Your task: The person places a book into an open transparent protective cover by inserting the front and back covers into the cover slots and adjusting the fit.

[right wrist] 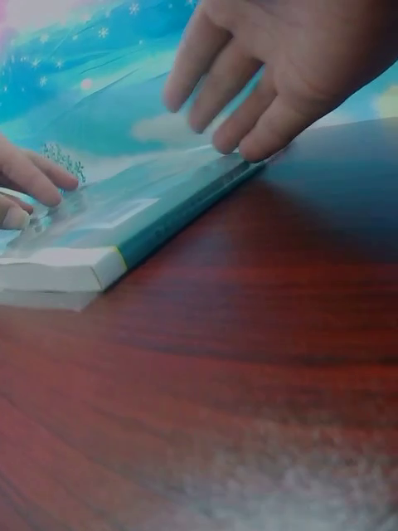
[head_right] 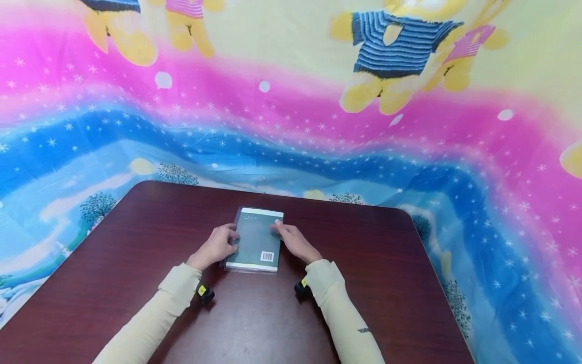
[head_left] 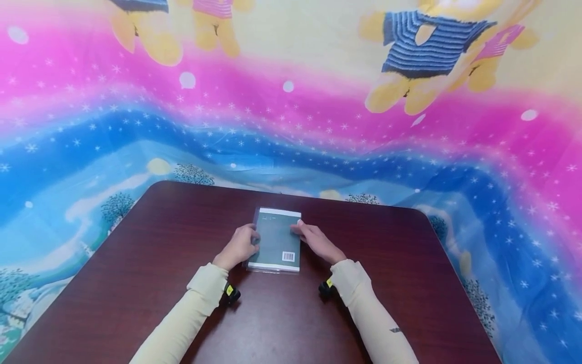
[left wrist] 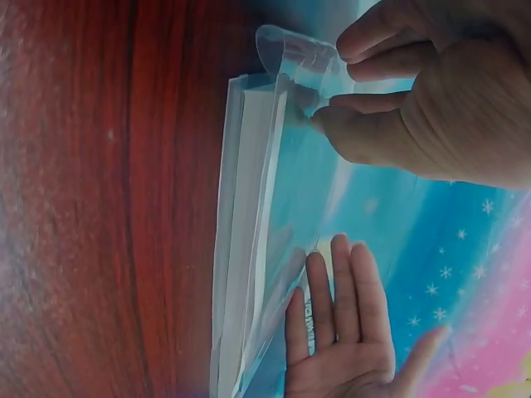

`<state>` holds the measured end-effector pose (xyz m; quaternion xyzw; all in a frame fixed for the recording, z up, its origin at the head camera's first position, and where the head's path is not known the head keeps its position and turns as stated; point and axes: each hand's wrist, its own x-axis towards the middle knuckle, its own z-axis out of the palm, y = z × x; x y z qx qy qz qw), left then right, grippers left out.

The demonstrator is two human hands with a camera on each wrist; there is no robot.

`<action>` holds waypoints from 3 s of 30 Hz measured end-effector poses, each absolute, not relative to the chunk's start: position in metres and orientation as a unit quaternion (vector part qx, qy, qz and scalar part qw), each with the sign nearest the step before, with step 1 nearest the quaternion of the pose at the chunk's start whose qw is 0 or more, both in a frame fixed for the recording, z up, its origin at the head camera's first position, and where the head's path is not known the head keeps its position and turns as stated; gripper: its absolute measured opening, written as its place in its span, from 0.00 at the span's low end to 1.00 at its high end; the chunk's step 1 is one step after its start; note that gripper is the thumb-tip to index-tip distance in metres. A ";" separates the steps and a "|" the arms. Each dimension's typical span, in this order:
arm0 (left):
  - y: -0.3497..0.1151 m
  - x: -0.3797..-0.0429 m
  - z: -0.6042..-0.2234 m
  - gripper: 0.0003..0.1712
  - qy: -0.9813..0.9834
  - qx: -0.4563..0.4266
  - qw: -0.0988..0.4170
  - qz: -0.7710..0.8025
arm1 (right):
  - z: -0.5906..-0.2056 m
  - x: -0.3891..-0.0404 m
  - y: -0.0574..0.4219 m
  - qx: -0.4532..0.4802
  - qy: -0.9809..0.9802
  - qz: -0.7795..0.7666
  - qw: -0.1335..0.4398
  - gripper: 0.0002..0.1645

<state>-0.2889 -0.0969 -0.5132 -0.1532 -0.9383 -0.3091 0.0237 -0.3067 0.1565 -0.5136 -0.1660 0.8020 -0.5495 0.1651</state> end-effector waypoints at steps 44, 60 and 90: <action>-0.081 -0.286 -0.497 0.27 -0.949 -0.202 -0.026 -0.242 | -0.509 -0.350 0.149 -0.056 0.777 -0.618 0.104 0.12; -0.029 -0.266 -0.465 0.23 -0.936 -0.194 0.041 -0.290 | -0.483 -0.340 0.143 -0.068 0.767 -0.632 0.089 0.10; 0.004 -0.257 -0.446 0.04 -0.959 -0.147 0.211 -0.116 | -0.469 -0.333 0.140 -0.142 0.734 -0.662 0.050 0.17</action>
